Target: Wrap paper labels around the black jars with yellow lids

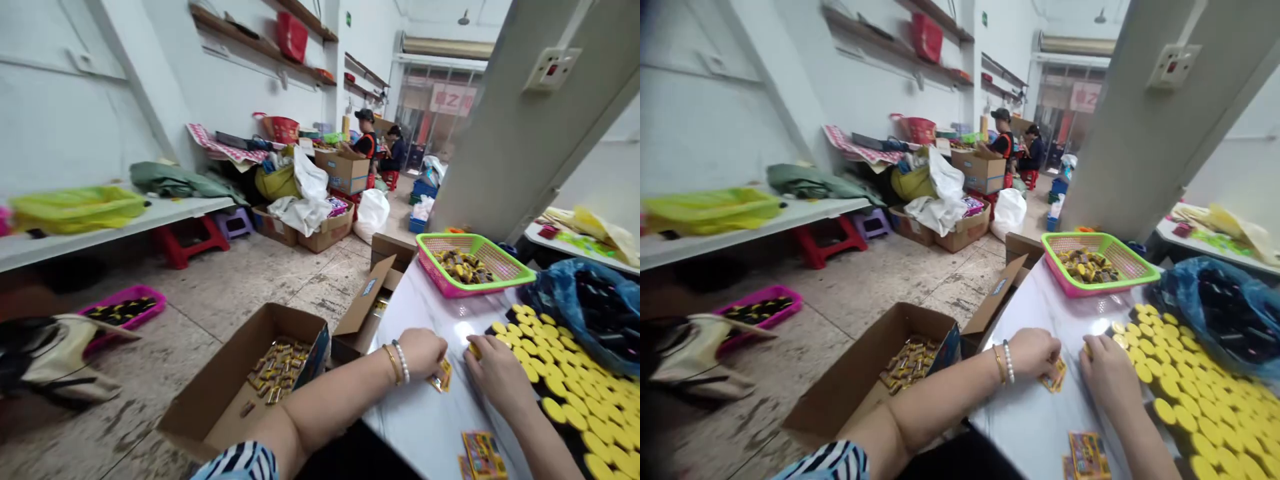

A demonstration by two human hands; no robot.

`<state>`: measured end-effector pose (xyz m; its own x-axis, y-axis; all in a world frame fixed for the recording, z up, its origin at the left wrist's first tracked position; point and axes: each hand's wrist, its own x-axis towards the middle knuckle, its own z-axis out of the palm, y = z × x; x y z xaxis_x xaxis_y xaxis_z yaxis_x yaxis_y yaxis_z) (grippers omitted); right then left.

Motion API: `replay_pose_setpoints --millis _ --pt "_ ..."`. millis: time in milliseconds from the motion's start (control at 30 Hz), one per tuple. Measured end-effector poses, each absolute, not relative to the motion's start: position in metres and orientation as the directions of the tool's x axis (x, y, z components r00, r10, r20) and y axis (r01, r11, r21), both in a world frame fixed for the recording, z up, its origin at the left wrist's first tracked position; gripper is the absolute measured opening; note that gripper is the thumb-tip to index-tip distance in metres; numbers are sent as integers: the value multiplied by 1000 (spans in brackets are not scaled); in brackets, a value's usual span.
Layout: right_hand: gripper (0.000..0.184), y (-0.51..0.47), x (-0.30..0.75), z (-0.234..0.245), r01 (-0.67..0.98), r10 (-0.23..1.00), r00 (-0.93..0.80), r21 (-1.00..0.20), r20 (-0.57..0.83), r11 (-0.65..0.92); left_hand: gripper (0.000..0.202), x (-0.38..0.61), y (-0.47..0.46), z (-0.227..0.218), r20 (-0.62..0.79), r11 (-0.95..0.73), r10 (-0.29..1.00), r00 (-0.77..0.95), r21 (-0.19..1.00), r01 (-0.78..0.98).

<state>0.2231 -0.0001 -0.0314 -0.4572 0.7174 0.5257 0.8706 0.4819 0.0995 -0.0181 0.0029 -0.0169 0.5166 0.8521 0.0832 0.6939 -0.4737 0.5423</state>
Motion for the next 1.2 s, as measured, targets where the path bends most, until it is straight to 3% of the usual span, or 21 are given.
replay_pose_setpoints --millis 167,300,467,567,767,867,967,1200 --pt "35 5 231 -43 867 718 -461 92 521 490 30 -13 6 -24 -26 -494 818 575 481 725" --pt "49 1 229 -33 850 661 -435 38 612 525 29 -14 12 -27 14 -530 805 593 468 708" --pt "38 -8 222 -20 804 576 -433 8 694 594 16 -11 8 -27 122 -628 763 635 376 682" --pt "30 -12 218 -11 767 524 -426 -12 737 641 13 -11 4 -24 165 -659 739 653 381 649" --pt "16 -31 212 12 778 527 -384 -41 758 627 19 -37 -22 -23 252 -550 830 497 518 655" --pt "11 -40 208 23 811 554 -354 -48 754 583 26 -52 -34 -25 243 -557 797 553 651 516" --pt "14 -35 207 26 824 568 -321 -72 758 562 11 -62 -30 -27 224 -514 791 569 748 420" --pt "19 -34 209 23 837 633 -273 -146 724 528 13 -63 -38 -19 169 -369 850 499 866 336"
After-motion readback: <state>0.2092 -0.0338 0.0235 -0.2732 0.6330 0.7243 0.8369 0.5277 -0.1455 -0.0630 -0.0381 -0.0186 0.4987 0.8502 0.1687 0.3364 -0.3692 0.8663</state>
